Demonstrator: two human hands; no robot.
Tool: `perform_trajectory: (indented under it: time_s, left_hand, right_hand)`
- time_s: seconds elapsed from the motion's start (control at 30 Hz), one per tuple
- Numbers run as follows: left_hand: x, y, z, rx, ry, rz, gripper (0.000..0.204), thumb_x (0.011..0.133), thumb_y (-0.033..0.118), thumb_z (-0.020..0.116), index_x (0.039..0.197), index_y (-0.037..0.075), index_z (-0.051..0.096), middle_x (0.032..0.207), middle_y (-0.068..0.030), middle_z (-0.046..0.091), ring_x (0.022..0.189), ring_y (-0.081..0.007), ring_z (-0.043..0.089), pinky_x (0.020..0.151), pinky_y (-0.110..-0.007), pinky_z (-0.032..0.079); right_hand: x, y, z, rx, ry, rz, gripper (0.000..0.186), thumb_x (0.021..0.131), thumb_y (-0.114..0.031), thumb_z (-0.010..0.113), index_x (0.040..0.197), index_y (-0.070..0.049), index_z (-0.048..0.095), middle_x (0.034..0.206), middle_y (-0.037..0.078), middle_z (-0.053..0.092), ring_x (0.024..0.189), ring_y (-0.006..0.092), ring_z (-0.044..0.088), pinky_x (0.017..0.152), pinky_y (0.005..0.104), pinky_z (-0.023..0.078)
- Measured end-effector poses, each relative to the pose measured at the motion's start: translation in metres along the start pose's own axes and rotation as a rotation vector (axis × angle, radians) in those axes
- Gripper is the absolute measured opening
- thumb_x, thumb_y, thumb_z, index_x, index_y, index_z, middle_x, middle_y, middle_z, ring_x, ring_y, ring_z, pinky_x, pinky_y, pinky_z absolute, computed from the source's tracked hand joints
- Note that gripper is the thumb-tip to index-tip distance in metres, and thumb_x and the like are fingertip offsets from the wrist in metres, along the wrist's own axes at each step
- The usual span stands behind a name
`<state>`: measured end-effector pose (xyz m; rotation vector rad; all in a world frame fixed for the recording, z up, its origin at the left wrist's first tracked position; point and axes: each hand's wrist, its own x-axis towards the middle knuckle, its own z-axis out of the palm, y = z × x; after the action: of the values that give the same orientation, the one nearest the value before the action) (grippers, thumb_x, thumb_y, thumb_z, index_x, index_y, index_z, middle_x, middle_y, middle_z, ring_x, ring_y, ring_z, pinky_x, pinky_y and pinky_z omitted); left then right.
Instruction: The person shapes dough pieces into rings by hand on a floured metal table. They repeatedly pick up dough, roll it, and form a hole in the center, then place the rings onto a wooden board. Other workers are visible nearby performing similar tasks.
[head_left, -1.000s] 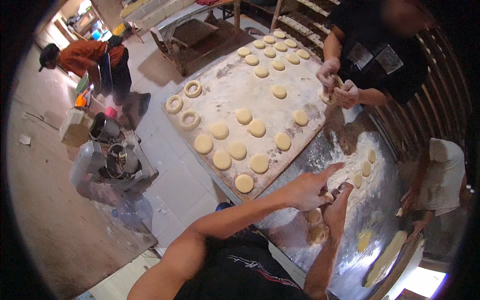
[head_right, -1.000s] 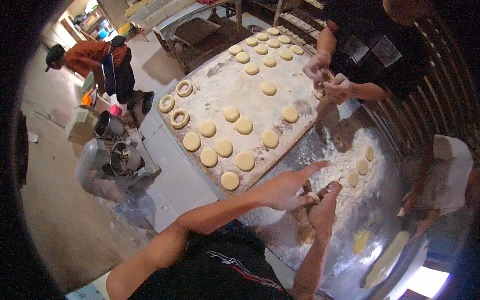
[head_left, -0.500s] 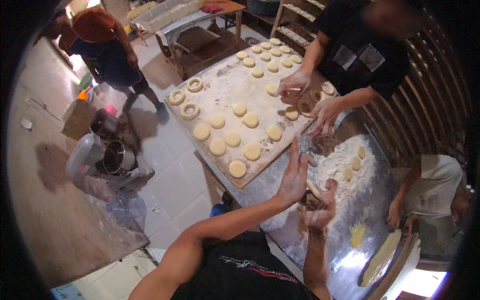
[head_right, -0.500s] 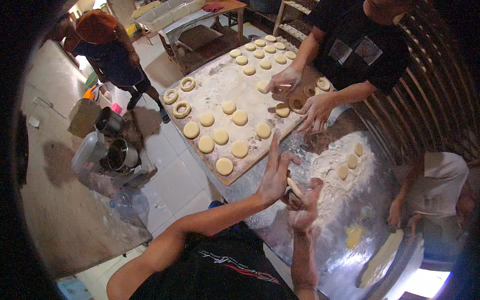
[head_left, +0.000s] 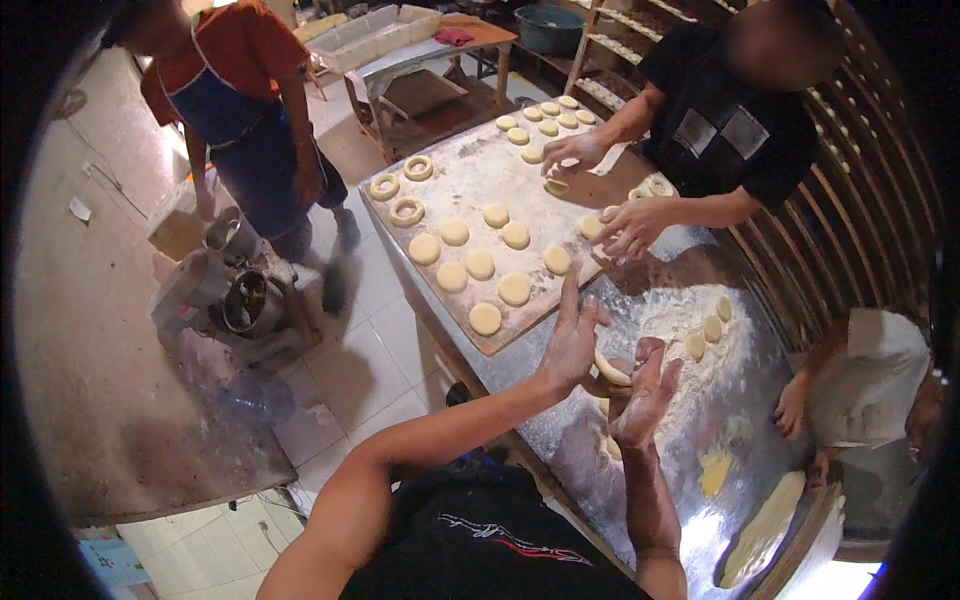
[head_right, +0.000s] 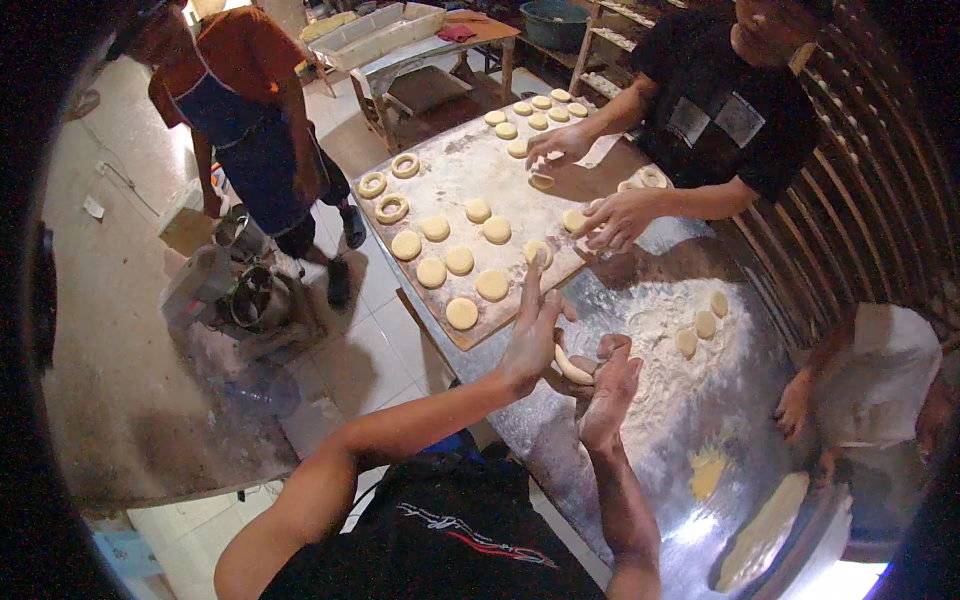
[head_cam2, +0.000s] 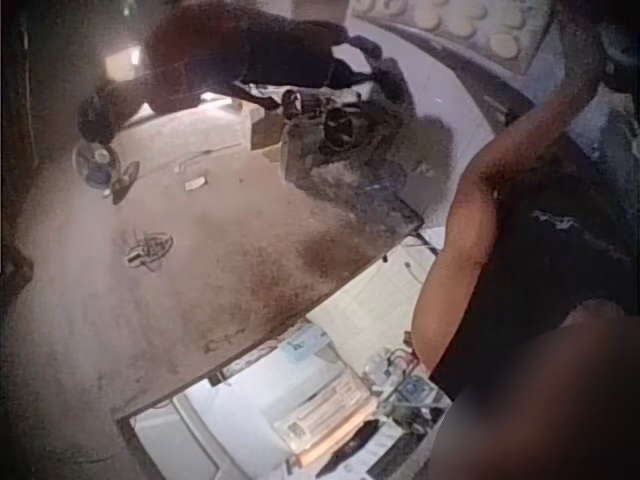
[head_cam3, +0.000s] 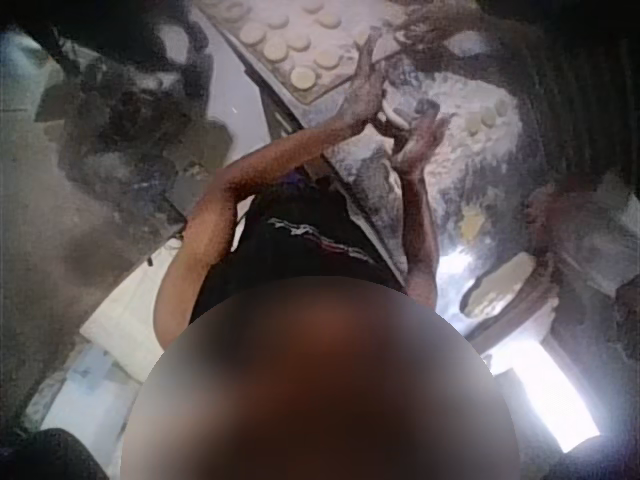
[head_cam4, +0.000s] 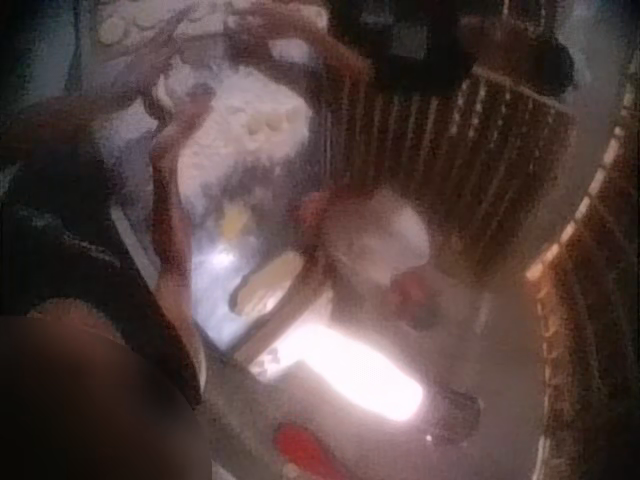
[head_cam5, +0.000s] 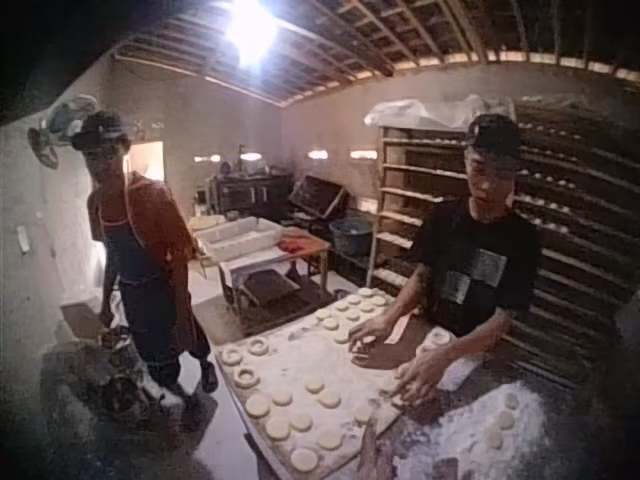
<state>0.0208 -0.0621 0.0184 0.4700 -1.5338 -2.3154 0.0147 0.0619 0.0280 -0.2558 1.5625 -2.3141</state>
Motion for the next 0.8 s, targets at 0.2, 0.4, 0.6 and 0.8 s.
perform_trajectory:
  time_s: [0.2,0.4,0.6,0.8]
  left_hand:
    - [0.027,0.008,-0.033,0.662,-0.053,1.103,0.056,0.097,0.005,0.042,0.149,0.007,0.021,0.087,-0.0115,0.053,0.078,-0.0233,0.052,0.073,-0.037,0.046]
    - [0.071,0.029,-0.069,0.418,-0.174,0.801,0.059,0.098,0.008,0.049,0.150,0.008,0.021,0.085,-0.0108,0.053,0.076,-0.0193,0.052,0.070,-0.034,0.047]
    - [0.129,0.038,-0.119,0.372,0.089,0.319,0.047,0.094,0.004,0.050,0.140,0.003,0.038,0.091,-0.0145,0.055,0.075,-0.0272,0.054,0.067,-0.036,0.048]
    - [0.157,0.046,-0.173,0.772,0.067,0.975,0.043,0.102,0.018,0.038,0.142,0.003,0.036,0.093,-0.0114,0.058,0.070,-0.0170,0.055,0.062,-0.035,0.048]
  right_hand:
    - [0.029,0.012,0.017,0.088,-0.201,0.078,0.060,0.092,-0.072,0.022,0.110,-0.014,0.030,0.087,0.008,0.047,0.069,0.0210,0.054,0.059,0.0290,0.044]
    - [0.072,0.036,0.061,-0.066,-0.174,0.092,0.044,0.100,-0.055,0.025,0.115,-0.014,0.033,0.103,0.003,0.038,0.092,0.0161,0.055,0.077,0.0297,0.051]
    - [0.133,0.064,0.119,-0.248,-0.126,0.064,0.043,0.100,-0.053,0.025,0.109,-0.013,0.036,0.099,0.004,0.043,0.079,0.0145,0.053,0.065,0.0305,0.049]
    - [0.182,0.089,0.165,-0.314,-0.284,0.143,0.024,0.090,-0.017,0.049,0.105,-0.004,0.037,0.101,0.008,0.039,0.092,0.0171,0.048,0.077,0.0316,0.045]
